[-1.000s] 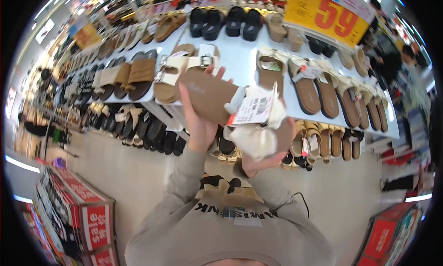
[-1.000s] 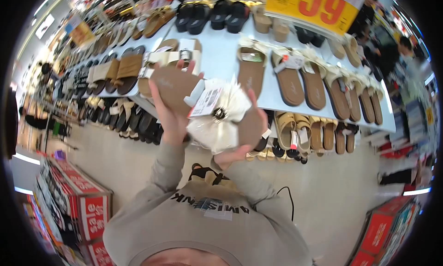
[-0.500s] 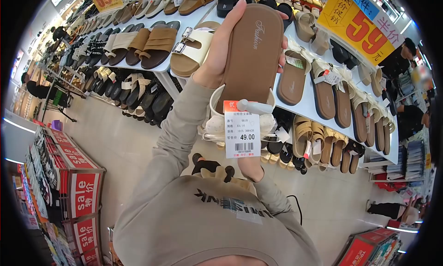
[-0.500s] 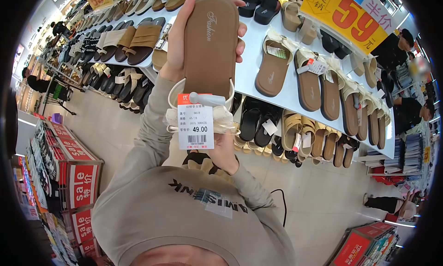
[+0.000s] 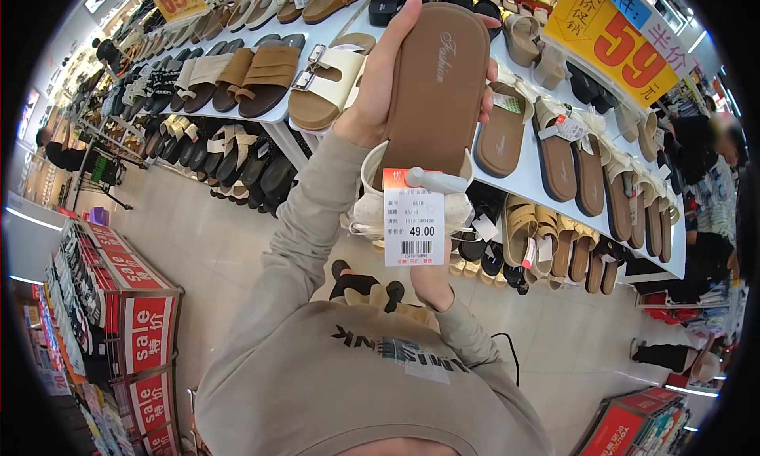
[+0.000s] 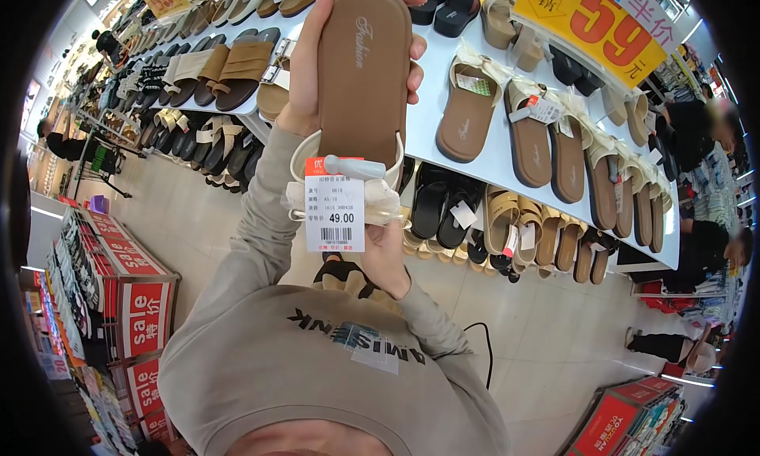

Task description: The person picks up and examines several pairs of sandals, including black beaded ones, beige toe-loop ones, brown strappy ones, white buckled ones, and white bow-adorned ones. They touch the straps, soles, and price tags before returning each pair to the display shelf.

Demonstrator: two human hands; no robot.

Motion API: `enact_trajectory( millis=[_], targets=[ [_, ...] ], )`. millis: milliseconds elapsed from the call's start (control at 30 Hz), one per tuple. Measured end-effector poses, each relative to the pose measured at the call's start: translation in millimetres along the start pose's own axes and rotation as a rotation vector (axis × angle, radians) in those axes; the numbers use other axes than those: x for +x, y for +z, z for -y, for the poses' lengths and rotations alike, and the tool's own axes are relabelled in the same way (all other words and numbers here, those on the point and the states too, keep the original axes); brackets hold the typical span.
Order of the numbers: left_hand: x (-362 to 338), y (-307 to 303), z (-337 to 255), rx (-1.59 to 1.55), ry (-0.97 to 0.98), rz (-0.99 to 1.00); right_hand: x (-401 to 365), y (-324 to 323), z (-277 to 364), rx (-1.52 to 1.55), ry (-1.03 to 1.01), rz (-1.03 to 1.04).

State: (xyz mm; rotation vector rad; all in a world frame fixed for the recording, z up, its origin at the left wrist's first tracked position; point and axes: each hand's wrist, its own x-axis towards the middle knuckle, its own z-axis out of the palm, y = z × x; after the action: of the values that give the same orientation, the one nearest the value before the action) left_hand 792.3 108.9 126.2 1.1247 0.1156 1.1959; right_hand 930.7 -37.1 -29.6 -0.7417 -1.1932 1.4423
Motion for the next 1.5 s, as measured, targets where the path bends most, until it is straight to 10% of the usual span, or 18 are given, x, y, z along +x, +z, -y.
enact_trajectory(
  millis=[167,333,467,600,733,900,1067,1300,1500],
  targets=[
    [1,-2,3,-0.080,-0.006,0.010,-2,0,3,0.006,-0.018,-0.082],
    [3,-7,13,-0.231,-0.012,0.080,16,-53,-34,-0.203,-0.152,0.542],
    [1,1,26,-0.508,-0.071,0.050,21,-55,-34,1.017,0.260,0.634],
    [2,-2,31,-0.508,-0.148,0.029,29,-36,22,0.687,0.156,0.743],
    [5,-4,37,-0.654,-0.145,0.152,25,-26,19,0.954,0.456,0.430],
    [3,-1,40,0.114,-0.011,-0.189,27,-22,41,0.704,0.449,0.095],
    [-9,-1,38,0.117,0.048,-0.207,14,-22,25,0.420,0.313,0.053],
    [-17,16,38,-0.404,-0.114,-0.078,-5,-55,-21,0.556,0.347,0.573],
    [-31,18,42,-0.031,0.055,-0.309,-2,-52,-8,0.302,0.293,0.281]
  ],
)
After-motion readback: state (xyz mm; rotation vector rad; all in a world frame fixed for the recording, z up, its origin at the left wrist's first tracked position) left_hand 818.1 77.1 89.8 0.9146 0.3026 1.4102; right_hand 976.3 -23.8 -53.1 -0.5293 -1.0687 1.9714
